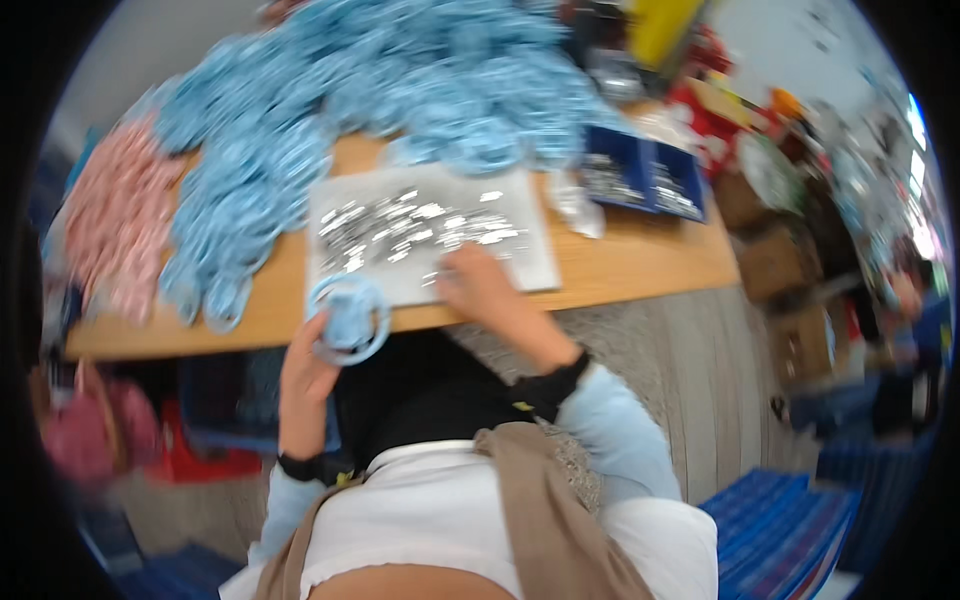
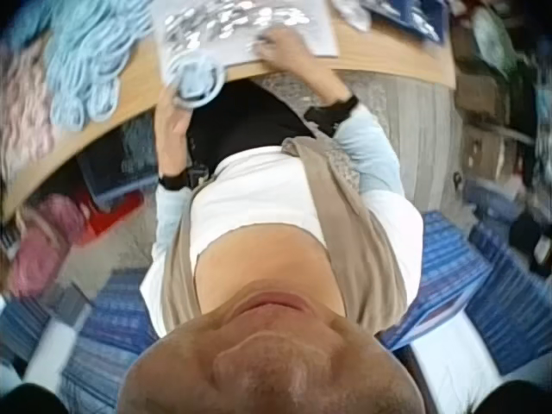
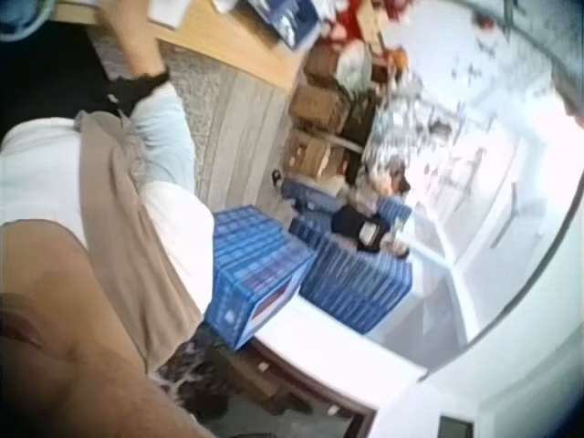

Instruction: Manually assembling small silver decorative components onto blue circular plastic frames at a factory workbench.

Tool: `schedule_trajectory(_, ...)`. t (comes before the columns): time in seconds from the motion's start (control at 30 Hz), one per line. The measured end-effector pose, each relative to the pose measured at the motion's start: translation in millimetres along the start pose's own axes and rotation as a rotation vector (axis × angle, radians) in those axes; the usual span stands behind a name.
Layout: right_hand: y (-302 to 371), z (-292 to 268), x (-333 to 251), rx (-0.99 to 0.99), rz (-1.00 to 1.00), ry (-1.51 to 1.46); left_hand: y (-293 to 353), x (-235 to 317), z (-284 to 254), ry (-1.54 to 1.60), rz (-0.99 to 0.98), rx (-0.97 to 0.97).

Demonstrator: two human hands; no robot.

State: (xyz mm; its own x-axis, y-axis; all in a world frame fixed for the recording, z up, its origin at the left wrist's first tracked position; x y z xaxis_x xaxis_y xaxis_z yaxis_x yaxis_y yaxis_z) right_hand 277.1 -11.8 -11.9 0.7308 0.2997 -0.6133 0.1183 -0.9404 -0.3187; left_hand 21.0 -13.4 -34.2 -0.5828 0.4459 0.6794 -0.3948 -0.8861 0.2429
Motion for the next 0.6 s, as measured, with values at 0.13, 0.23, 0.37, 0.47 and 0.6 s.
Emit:
schedule_trajectory(0.13,-13,62,10,-0.233,0.026,0.204,-6,-2,-13,0.02,-0.018,-0.021)
schedule_trajectory(0.23,-19,46,-8,-0.154,-0.015,0.045,-25,4,-39,-0.066,0.016,-0.017)
schedule_trajectory(0.37,-2,24,-7,-0.036,-0.041,-0.105,-21,5,20,-0.285,0.034,-0.036)
schedule_trajectory(0.47,0,16,-13,-0.018,-0.017,-0.186,-24,3,6,-0.201,0.01,-0.069)
schedule_trajectory(0.6,1,19,-10,-0.025,-0.021,-0.204,-20,5,2,-0.135,0.004,-0.068)
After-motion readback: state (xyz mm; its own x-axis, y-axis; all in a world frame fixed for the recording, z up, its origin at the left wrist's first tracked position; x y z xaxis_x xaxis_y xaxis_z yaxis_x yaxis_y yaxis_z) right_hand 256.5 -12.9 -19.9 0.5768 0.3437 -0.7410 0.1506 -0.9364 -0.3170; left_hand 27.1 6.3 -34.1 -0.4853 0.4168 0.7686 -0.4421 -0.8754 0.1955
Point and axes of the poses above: each hand's wrist, its own y-axis away from the middle knuckle, its own z-axis out of the palm, x = y × z, the point moved 3 cm from there along -y, towards the middle knuckle, and after that the axes turned 4 degrees about -x, right-handed, at the moved point
